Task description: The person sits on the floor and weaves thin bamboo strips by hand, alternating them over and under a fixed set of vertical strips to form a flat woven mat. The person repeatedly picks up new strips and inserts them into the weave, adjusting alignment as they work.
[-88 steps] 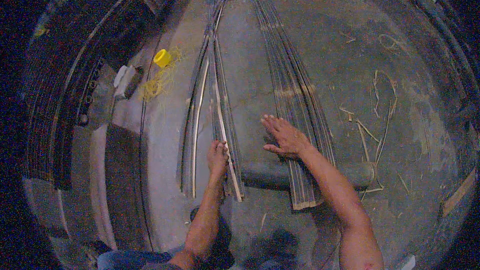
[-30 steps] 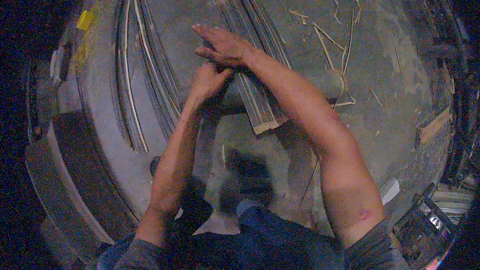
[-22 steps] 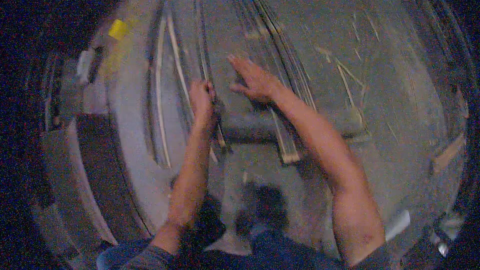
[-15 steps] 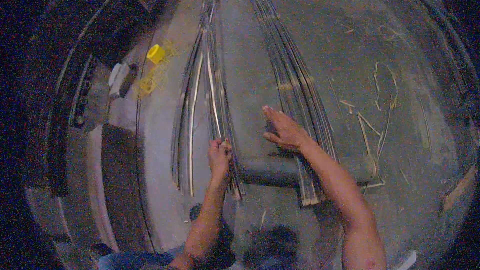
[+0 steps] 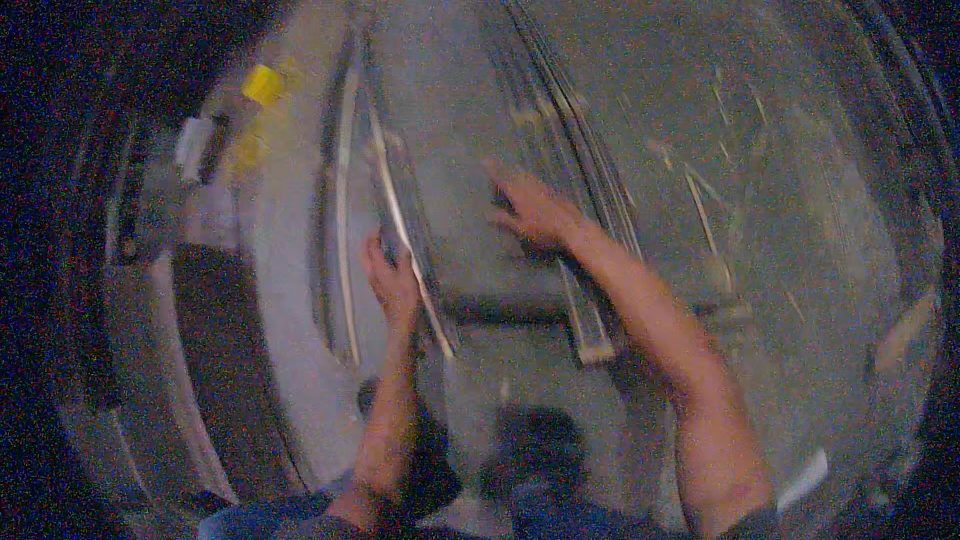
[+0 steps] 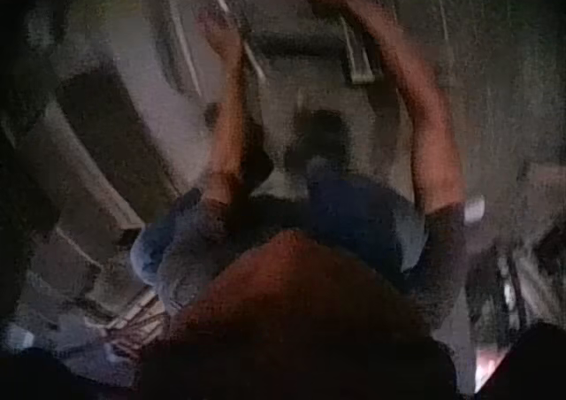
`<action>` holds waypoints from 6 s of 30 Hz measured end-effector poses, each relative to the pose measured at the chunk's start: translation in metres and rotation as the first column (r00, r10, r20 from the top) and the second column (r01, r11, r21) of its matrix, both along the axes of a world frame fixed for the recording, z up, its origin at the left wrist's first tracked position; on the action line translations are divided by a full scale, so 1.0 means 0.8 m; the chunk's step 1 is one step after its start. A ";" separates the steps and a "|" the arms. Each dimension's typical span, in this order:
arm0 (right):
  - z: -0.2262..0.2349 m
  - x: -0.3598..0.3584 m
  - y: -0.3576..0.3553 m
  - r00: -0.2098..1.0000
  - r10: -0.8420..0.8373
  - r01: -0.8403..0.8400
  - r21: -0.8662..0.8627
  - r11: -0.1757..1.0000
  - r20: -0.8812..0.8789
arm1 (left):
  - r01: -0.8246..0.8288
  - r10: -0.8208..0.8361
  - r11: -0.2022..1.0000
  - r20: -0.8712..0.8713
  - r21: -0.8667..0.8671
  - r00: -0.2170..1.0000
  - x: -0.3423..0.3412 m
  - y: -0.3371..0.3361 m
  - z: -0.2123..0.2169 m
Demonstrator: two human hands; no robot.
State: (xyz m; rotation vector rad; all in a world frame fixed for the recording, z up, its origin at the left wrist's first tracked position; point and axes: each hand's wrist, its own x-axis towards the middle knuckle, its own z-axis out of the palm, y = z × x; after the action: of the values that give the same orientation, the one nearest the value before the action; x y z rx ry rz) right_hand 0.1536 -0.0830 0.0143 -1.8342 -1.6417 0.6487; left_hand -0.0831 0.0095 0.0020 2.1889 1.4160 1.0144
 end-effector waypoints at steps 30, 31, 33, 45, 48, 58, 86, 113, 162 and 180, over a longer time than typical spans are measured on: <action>-0.022 0.009 0.002 0.998 0.000 0.009 0.161 0.987 -0.055 | -0.095 0.089 0.984 -0.049 -0.150 0.995 -0.131 0.177 0.025; -0.020 0.010 0.002 0.999 -0.003 0.012 0.171 0.985 -0.054 | -0.094 0.090 0.985 -0.035 -0.146 0.995 -0.145 0.184 0.024; -0.019 0.010 0.002 0.998 -0.007 0.016 0.179 0.984 -0.055 | -0.101 0.101 0.987 -0.011 -0.123 0.995 -0.166 0.195 0.019; 0.002 0.011 0.014 0.991 -0.055 0.062 0.052 0.997 -0.123 | -0.110 0.194 0.973 -0.465 0.202 0.864 -0.282 0.257 -0.059; 0.021 0.027 0.004 0.994 -0.078 0.071 -0.086 0.994 -0.083 | -0.089 0.127 0.991 -0.464 0.104 0.876 -0.215 0.182 -0.057; 0.015 0.091 -0.087 0.773 0.238 -0.245 -0.068 0.967 0.588 | 0.535 -0.554 0.743 0.079 -0.402 0.829 0.098 -0.033 0.060; 0.023 0.074 -0.113 0.816 0.233 -0.175 -0.158 0.972 0.529 | 0.278 0.151 0.687 0.507 -0.671 0.849 0.006 -0.012 0.039; 0.002 0.087 -0.084 0.795 0.193 -0.217 -0.027 0.976 0.575 | 0.486 -0.557 0.523 0.150 -0.701 0.817 0.163 -0.064 0.025; 0.006 0.094 -0.089 0.799 0.190 -0.194 -0.054 0.980 0.570 | 0.484 -0.474 0.532 0.229 -0.694 0.850 0.192 -0.078 -0.007; 0.019 0.079 -0.114 0.807 0.222 -0.152 -0.171 0.973 0.547 | 0.378 0.255 0.579 0.600 -0.722 0.758 0.083 -0.042 0.062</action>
State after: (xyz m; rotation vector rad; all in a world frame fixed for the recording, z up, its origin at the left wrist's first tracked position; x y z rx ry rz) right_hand 0.2170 -0.1738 0.0299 -2.0993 -2.2313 0.2896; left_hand -0.0165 -0.0239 0.0518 1.0062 1.0860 0.7293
